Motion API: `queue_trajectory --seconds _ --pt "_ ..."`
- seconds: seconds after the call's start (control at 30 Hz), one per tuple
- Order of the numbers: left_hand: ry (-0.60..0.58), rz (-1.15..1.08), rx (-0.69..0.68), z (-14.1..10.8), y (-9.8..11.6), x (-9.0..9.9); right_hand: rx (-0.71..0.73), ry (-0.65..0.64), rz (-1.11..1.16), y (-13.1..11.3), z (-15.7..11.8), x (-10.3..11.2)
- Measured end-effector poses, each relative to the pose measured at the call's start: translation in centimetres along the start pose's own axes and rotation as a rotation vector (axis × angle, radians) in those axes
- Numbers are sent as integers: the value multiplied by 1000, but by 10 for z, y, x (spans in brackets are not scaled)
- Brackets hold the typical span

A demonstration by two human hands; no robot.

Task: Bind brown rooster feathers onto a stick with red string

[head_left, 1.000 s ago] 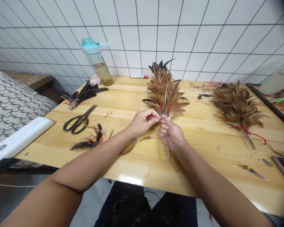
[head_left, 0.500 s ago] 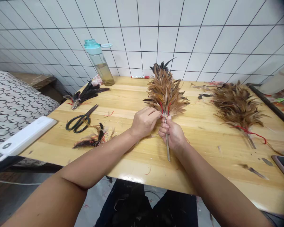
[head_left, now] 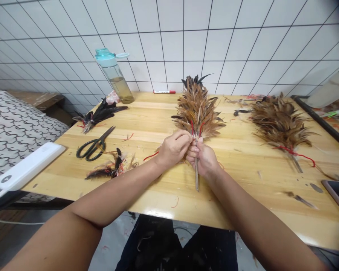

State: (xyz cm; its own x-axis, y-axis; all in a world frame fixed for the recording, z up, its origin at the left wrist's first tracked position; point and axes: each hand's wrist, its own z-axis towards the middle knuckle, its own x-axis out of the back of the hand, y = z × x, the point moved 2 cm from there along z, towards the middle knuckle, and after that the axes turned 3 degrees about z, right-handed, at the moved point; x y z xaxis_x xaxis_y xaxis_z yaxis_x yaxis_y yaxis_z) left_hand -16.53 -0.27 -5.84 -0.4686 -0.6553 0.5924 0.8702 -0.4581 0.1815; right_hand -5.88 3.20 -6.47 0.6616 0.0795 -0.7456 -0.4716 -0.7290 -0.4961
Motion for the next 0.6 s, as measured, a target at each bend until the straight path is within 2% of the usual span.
queue_trajectory --seconds 0.27,0.6 --pt "9 -60 62 2 -2 -1 -8 12 47 -2 1 -1" --pt "-19 -331 97 3 -14 -3 -42 -41 51 -5 5 4"
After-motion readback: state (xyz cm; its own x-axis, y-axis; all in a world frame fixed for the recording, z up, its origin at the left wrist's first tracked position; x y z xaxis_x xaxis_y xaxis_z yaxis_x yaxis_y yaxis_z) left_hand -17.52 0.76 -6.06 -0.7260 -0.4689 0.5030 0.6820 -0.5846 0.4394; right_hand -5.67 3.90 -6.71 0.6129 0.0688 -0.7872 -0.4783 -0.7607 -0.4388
